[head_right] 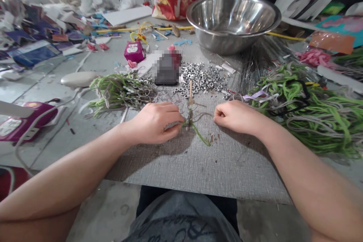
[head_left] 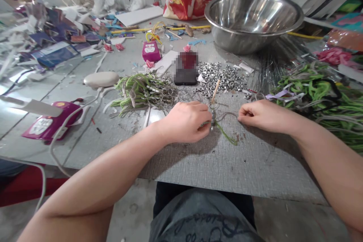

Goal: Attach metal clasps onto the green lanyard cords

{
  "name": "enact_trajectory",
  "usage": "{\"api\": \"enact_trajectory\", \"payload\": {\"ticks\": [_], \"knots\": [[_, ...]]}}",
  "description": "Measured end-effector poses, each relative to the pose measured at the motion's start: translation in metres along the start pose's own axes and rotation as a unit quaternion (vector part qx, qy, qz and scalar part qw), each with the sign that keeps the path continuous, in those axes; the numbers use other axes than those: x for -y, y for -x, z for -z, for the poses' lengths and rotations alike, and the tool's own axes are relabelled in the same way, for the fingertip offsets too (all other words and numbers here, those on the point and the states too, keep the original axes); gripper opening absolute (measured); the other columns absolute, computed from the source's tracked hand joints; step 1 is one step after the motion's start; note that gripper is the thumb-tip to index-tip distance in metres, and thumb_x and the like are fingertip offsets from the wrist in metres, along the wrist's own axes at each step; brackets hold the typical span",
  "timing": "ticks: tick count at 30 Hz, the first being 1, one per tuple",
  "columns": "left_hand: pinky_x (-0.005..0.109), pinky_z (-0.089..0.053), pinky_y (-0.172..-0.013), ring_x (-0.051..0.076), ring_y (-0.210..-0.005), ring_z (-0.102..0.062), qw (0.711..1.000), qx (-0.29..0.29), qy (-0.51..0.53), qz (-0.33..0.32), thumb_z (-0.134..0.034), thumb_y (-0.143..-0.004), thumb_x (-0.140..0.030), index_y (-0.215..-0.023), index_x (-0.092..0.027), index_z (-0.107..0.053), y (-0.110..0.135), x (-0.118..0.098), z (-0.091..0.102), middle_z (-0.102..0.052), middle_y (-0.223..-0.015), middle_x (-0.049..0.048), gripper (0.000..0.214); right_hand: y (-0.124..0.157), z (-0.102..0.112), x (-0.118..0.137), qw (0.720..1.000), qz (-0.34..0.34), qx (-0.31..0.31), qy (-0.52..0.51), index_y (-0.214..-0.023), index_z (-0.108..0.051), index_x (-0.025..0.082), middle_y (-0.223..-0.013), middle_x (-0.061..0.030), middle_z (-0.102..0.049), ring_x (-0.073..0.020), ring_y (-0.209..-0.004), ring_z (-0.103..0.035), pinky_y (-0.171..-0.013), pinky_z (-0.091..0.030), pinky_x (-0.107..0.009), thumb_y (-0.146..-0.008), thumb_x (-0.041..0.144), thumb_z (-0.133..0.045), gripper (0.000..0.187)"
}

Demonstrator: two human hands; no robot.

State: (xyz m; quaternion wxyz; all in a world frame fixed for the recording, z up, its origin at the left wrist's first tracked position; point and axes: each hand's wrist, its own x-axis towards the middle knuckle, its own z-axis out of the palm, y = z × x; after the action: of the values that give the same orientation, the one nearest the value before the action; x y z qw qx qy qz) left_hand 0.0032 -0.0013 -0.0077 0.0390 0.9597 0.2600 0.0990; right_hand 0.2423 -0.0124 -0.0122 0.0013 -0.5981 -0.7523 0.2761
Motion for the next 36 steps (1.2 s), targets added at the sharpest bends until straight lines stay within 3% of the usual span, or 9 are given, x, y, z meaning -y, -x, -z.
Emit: {"api": "enact_trajectory", "payload": {"ticks": [2, 6, 11, 14, 18, 21, 23, 26, 36], "knots": [[0.025, -0.04, -0.054, 0.013, -0.065, -0.052, 1.0, -0.017, 0.01, 0.01, -0.042, -0.082, -0.028, -0.075, -0.017, -0.065, 0.0, -0.001, -0.002, -0.059, -0.07, 0.0022, 0.026, -0.001, -0.005, 0.007, 0.99, -0.013, -0.005, -0.138, -0.061, -0.054, 0.02, -0.054, 0.0005, -0.059, -0.0095, -0.043, -0.048, -0.042, -0.033, -0.024, -0.073, 0.034, -0.053, 0.018], [0.026, -0.042, -0.058, 0.014, -0.067, -0.054, 0.997, -0.05, 0.036, 0.038, -0.041, -0.086, -0.043, -0.078, -0.017, -0.066, -0.002, -0.004, -0.009, -0.058, -0.069, 0.0027, 0.037, 0.001, -0.017, 0.025, 0.925, -0.017, -0.074, -0.373, -0.066, -0.051, 0.02, -0.057, 0.0015, -0.059, -0.0057, -0.036, -0.043, -0.035, -0.03, -0.021, -0.073, 0.037, -0.056, 0.019], [0.025, -0.042, -0.057, 0.014, -0.065, -0.054, 0.994, -0.058, 0.073, 0.051, -0.046, -0.078, -0.06, -0.082, -0.018, -0.066, -0.003, -0.01, -0.017, -0.057, -0.067, 0.0018, 0.046, 0.006, -0.031, 0.039, 0.885, 0.004, -0.068, -0.461, -0.067, -0.051, 0.018, -0.06, 0.0016, -0.06, -0.0045, -0.038, -0.044, -0.036, -0.032, -0.019, -0.073, 0.038, -0.059, 0.022], [0.024, -0.04, -0.055, 0.013, -0.063, -0.053, 0.994, -0.058, 0.083, 0.038, -0.046, -0.082, -0.053, -0.079, -0.018, -0.064, -0.005, -0.012, -0.02, -0.057, -0.065, 0.0009, 0.039, 0.006, -0.036, 0.042, 0.881, 0.021, -0.068, -0.467, -0.068, -0.051, 0.018, -0.059, 0.0025, -0.058, -0.0043, -0.039, -0.044, -0.036, -0.032, -0.019, -0.075, 0.039, -0.057, 0.023], [0.023, -0.041, -0.057, 0.011, -0.062, -0.053, 0.994, -0.068, 0.079, 0.018, -0.039, -0.09, -0.033, -0.068, -0.015, -0.06, -0.005, -0.012, -0.023, -0.058, -0.064, 0.0011, 0.035, 0.007, -0.038, 0.042, 0.894, 0.038, -0.092, -0.437, -0.069, -0.051, 0.018, -0.054, 0.0043, -0.052, -0.0053, -0.039, -0.042, -0.035, -0.032, -0.019, -0.078, 0.039, -0.055, 0.023], [0.023, -0.042, -0.058, 0.012, -0.064, -0.055, 0.994, -0.061, 0.082, 0.027, -0.04, -0.089, -0.027, -0.07, -0.015, -0.059, -0.006, -0.011, -0.023, -0.058, -0.065, 0.0012, 0.03, 0.011, -0.038, 0.041, 0.923, 0.067, -0.175, -0.335, -0.085, -0.055, 0.019, -0.062, 0.002, -0.057, -0.0066, -0.041, -0.044, -0.038, -0.036, -0.021, -0.081, 0.035, -0.052, 0.016], [0.024, -0.043, -0.059, 0.012, -0.066, -0.056, 0.994, -0.048, 0.093, 0.038, -0.041, -0.089, -0.027, -0.072, -0.014, -0.058, -0.006, -0.011, -0.021, -0.059, -0.066, 0.0015, 0.028, 0.014, -0.04, 0.04, 0.931, 0.136, -0.24, -0.239, -0.102, -0.053, 0.02, -0.082, -0.0035, -0.064, -0.0101, -0.053, -0.054, -0.048, -0.045, -0.025, -0.084, 0.028, -0.049, 0.02], [0.024, -0.044, -0.06, 0.013, -0.068, -0.057, 0.992, -0.033, 0.113, 0.048, -0.041, -0.089, -0.026, -0.078, -0.013, -0.059, -0.005, -0.009, -0.02, -0.061, -0.07, 0.0025, 0.024, 0.016, -0.042, 0.039, 0.923, 0.256, -0.264, -0.111, -0.113, -0.051, 0.022, -0.109, -0.0074, -0.062, -0.0176, -0.087, -0.062, -0.072, -0.051, -0.032, -0.086, 0.021, -0.044, 0.028], [0.022, -0.041, -0.057, 0.011, -0.064, -0.056, 0.99, -0.054, 0.112, 0.067, -0.043, -0.089, -0.028, -0.074, -0.013, -0.058, -0.006, -0.007, -0.018, -0.06, -0.067, 0.0017, 0.026, 0.011, -0.044, 0.035, 0.917, 0.271, -0.294, -0.014, -0.1, -0.061, 0.023, -0.091, -0.0032, -0.068, -0.0162, -0.082, -0.063, -0.071, -0.05, -0.029, -0.088, 0.023, -0.045, 0.02]]}}
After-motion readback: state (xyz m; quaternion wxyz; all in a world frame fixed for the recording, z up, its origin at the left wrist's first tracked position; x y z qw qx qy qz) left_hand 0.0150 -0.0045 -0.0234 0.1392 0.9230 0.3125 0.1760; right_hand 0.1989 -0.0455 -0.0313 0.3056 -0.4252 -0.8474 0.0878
